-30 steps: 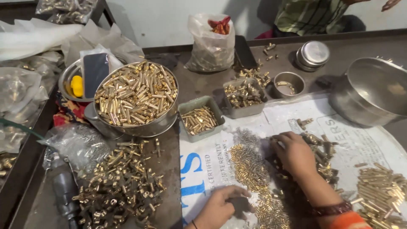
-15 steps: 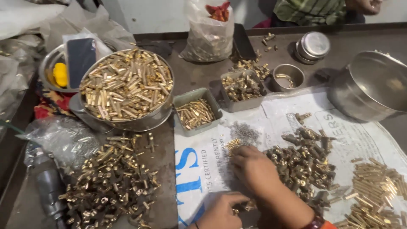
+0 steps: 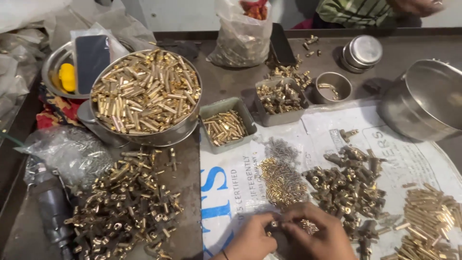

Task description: The worker is manually assembling small brass metal components at a workshop table.

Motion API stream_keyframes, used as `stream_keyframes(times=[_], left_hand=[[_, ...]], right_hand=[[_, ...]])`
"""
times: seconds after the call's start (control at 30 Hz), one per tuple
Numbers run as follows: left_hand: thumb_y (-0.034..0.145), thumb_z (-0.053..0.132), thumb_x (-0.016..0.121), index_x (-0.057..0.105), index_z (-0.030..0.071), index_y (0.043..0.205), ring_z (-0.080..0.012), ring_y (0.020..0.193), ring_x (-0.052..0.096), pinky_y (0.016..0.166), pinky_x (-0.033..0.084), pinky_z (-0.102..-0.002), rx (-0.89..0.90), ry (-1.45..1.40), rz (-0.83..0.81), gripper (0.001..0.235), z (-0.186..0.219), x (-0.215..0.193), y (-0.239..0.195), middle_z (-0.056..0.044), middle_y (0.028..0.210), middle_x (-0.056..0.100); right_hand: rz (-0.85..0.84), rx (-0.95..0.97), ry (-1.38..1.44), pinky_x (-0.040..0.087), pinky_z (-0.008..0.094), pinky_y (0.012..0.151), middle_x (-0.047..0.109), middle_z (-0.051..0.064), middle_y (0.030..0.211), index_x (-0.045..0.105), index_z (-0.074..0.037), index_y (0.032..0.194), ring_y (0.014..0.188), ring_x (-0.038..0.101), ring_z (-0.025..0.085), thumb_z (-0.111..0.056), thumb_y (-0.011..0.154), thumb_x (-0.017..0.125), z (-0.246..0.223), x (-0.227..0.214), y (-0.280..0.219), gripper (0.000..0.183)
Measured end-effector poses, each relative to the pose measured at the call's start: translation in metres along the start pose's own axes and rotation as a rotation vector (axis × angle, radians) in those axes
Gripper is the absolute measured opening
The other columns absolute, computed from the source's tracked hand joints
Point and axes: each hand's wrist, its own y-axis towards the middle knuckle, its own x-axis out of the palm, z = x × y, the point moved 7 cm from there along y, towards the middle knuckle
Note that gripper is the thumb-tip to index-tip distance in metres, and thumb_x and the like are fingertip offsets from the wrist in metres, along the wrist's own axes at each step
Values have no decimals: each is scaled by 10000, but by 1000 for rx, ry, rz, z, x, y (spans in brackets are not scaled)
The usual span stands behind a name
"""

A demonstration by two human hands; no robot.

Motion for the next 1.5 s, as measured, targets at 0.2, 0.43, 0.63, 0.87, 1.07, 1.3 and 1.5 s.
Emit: stream_keyframes(times=[0.2,0.43,0.63,0.87,1.07,1.3,1.5], left_hand=[[812,-40,652,726,-2,1157,-58,831,617,669,509,-245,27,267,5,355,7,-4,-5,-22,928,685],[864,117,783,747,96,1157,-54,641,595,556,463,-232,-299,174,156,295,44,10,-11,52,896,675],[898,102,766,758,84,1182,-29,663,572,565,450,-204,-286,131,65,284,29,11,-6,25,808,690],[913,73,769,747,20,1135,-46,832,653,698,534,-216,-92,180,27,229,21,5,-3,-22,1001,686],[864,40,755,742,5,1109,-69,777,626,654,514,-243,-121,159,23,248,30,11,-6,-12,955,695],[805,12,754,739,-33,1066,-44,718,607,615,491,-222,-39,335,29,265,18,5,-6,7,795,689],[773,-36,634,740,-15,1035,-58,588,534,502,409,-256,-199,275,13,283,-8,-1,-3,9,700,611]], right_hand=[[81,-243,-70,565,352,909,777,83,1035,793,-37,843,1046,714,231,-70,724,858,-14,1,-10,140],[464,-12,-371,651,373,761,723,46,1232,734,-134,1103,1010,732,237,-83,785,757,15,-142,-17,323],[203,312,-1047,606,382,922,733,-26,1250,787,-285,1130,1064,747,246,-311,816,713,146,-230,-60,324],[298,390,-651,612,365,898,728,0,1233,751,-232,1148,1054,739,207,-260,899,684,68,-176,-42,259],[51,243,310,598,325,836,800,63,1070,769,-53,1073,955,746,174,-106,862,753,33,-30,-14,218],[22,383,454,586,334,831,796,95,951,751,12,1029,898,733,177,-37,846,742,42,-1,-18,189],[23,52,-218,600,294,853,809,17,926,763,-70,1001,922,732,131,-114,787,786,-38,-13,-13,219]])
